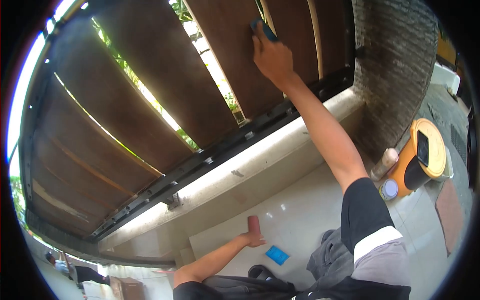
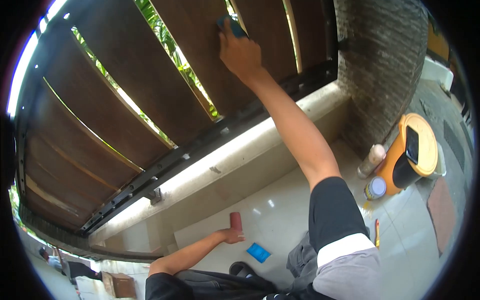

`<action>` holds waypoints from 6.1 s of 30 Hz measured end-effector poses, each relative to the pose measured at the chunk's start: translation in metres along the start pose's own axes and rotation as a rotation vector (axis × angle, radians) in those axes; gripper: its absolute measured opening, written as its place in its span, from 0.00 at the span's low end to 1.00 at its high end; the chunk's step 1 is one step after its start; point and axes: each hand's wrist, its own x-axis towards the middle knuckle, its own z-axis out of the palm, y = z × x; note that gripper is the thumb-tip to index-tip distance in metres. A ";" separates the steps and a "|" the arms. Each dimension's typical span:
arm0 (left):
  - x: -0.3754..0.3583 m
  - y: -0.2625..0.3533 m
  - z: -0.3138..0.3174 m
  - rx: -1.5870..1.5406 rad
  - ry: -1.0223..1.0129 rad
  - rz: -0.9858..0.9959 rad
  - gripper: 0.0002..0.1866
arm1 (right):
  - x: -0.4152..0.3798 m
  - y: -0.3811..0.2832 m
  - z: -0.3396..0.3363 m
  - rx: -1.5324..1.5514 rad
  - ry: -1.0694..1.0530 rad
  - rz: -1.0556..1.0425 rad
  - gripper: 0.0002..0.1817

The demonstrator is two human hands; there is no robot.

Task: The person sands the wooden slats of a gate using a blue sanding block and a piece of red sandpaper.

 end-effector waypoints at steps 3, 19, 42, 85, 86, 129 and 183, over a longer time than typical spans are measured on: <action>-0.018 0.009 -0.013 -0.051 0.085 -0.041 0.38 | -0.011 -0.002 0.011 0.067 0.094 0.052 0.24; -0.014 -0.012 -0.008 -0.095 0.248 0.032 0.34 | 0.136 -0.037 -0.018 0.096 0.151 0.014 0.18; -0.008 0.014 -0.032 -0.010 0.069 0.006 0.40 | 0.128 -0.028 -0.013 -0.086 0.124 -0.171 0.21; 0.018 0.043 -0.042 0.008 0.292 0.084 0.37 | -0.017 0.031 0.020 0.015 0.012 -0.387 0.29; 0.024 0.040 -0.040 0.026 0.285 0.074 0.37 | -0.035 0.030 0.025 0.013 -0.025 -0.300 0.29; 0.012 0.057 -0.053 -0.038 0.104 -0.152 0.35 | -0.147 0.066 0.056 0.186 -0.309 -0.304 0.32; 0.013 0.029 -0.011 -0.028 0.053 0.042 0.41 | -0.103 0.041 -0.011 0.174 -0.122 -0.585 0.17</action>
